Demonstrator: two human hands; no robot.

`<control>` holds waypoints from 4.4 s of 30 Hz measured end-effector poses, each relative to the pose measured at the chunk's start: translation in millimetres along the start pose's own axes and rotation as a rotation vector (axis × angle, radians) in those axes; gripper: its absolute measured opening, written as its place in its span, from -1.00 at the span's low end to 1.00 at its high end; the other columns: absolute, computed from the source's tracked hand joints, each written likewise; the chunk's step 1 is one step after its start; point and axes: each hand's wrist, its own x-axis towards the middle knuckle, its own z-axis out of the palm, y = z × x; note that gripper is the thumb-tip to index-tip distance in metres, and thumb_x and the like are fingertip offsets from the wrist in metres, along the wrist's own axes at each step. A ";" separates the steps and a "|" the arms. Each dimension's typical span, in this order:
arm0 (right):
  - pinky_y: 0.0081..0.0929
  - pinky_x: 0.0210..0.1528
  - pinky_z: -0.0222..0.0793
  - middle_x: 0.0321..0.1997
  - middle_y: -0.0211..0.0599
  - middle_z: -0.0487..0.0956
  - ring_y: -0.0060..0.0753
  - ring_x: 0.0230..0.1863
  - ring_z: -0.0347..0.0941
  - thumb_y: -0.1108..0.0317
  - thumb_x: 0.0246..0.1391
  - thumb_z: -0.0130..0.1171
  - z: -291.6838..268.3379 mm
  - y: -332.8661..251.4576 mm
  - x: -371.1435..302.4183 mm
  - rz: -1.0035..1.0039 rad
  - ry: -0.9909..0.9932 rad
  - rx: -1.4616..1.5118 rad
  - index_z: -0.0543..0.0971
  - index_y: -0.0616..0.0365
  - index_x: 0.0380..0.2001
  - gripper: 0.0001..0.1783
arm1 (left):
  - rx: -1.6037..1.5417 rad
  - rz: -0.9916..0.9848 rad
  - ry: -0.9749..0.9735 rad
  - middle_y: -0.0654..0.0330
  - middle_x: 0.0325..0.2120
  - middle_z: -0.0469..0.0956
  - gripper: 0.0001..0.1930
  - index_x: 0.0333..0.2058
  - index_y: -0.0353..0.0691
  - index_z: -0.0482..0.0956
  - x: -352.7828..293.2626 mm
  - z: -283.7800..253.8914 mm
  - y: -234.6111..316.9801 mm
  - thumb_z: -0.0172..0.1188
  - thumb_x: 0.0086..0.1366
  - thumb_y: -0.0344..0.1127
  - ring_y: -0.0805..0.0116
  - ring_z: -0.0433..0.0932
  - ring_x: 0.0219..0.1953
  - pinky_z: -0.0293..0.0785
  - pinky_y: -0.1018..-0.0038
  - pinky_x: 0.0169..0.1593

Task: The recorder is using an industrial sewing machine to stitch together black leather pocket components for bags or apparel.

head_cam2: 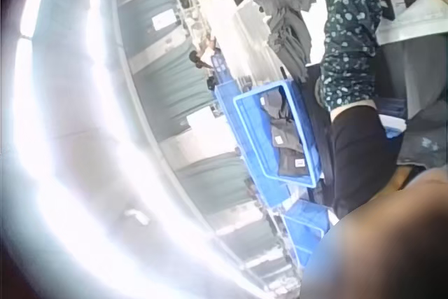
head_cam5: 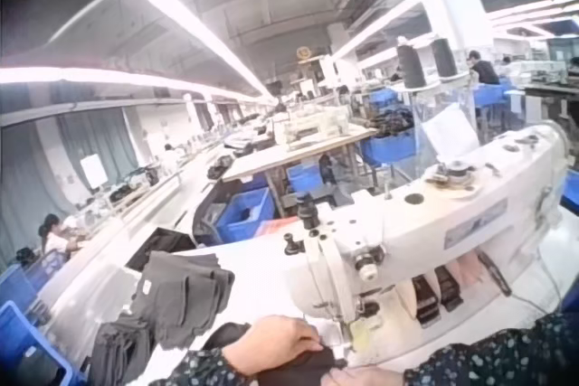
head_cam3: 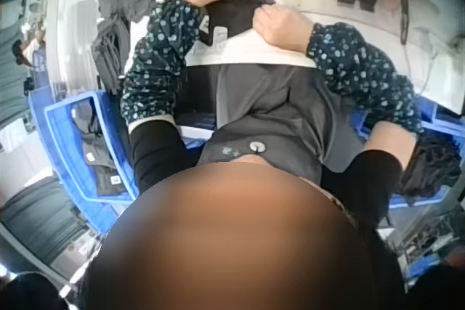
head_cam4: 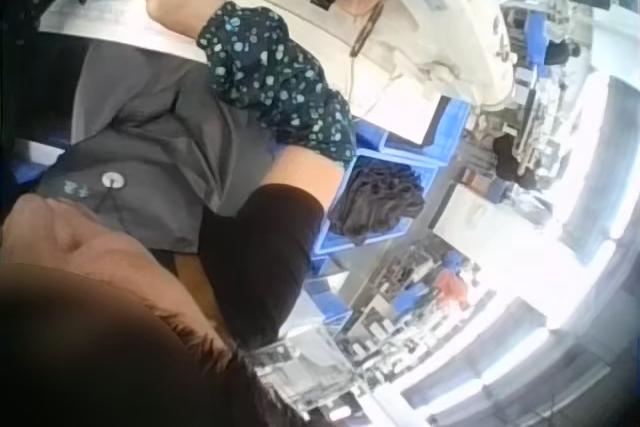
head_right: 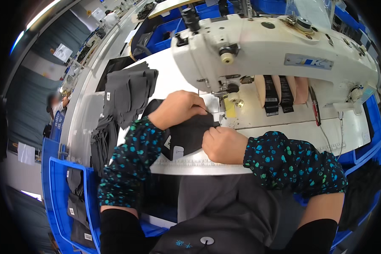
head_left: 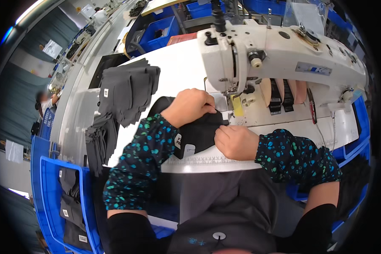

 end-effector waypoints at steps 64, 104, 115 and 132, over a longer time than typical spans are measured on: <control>-0.49 -0.52 0.39 -0.17 0.05 0.71 -0.45 -0.60 0.50 0.30 0.00 0.27 1.8 2.7 -31.8 0.337 0.173 -0.086 0.69 0.26 -0.37 -0.78 | 0.399 0.059 0.021 0.28 -0.19 0.66 -0.73 -0.14 -0.20 0.67 -30.0 11.7 93.7 0.29 0.16 -0.33 0.29 0.59 -0.09 0.26 0.04 0.31; -0.39 -0.49 0.42 -0.42 -0.32 0.64 -0.37 -0.58 0.56 0.22 0.16 0.22 17.5 33.5 -23.2 0.432 0.175 0.009 0.70 0.29 -0.15 -0.66 | 0.261 0.019 0.341 -0.07 -0.59 0.58 -0.92 -0.46 -0.28 0.69 21.5 56.3 -0.4 0.24 0.08 -0.45 -0.11 0.60 -0.50 0.52 0.16 -0.38; -0.40 -0.48 0.46 -0.31 -0.22 0.68 -0.35 -0.51 0.59 0.27 0.15 0.20 11.0 33.8 -24.0 0.418 0.118 0.043 0.67 0.33 -0.14 -0.66 | 0.303 -0.038 0.370 -0.02 -0.60 0.57 -0.94 -0.49 -0.26 0.67 21.3 53.0 8.8 0.26 0.10 -0.43 -0.09 0.58 -0.52 0.47 0.17 -0.43; -0.37 -0.51 0.48 -0.03 -0.12 0.69 -0.28 -0.55 0.57 0.38 0.11 0.20 17.6 11.9 -33.6 0.465 0.245 -0.032 0.66 0.27 -0.20 -0.77 | -0.040 -1.025 0.457 0.01 -0.35 0.65 -0.50 -0.09 -0.42 0.59 -123.4 5.2 -10.6 0.51 0.13 -0.17 0.10 0.61 -0.30 0.50 0.32 -0.20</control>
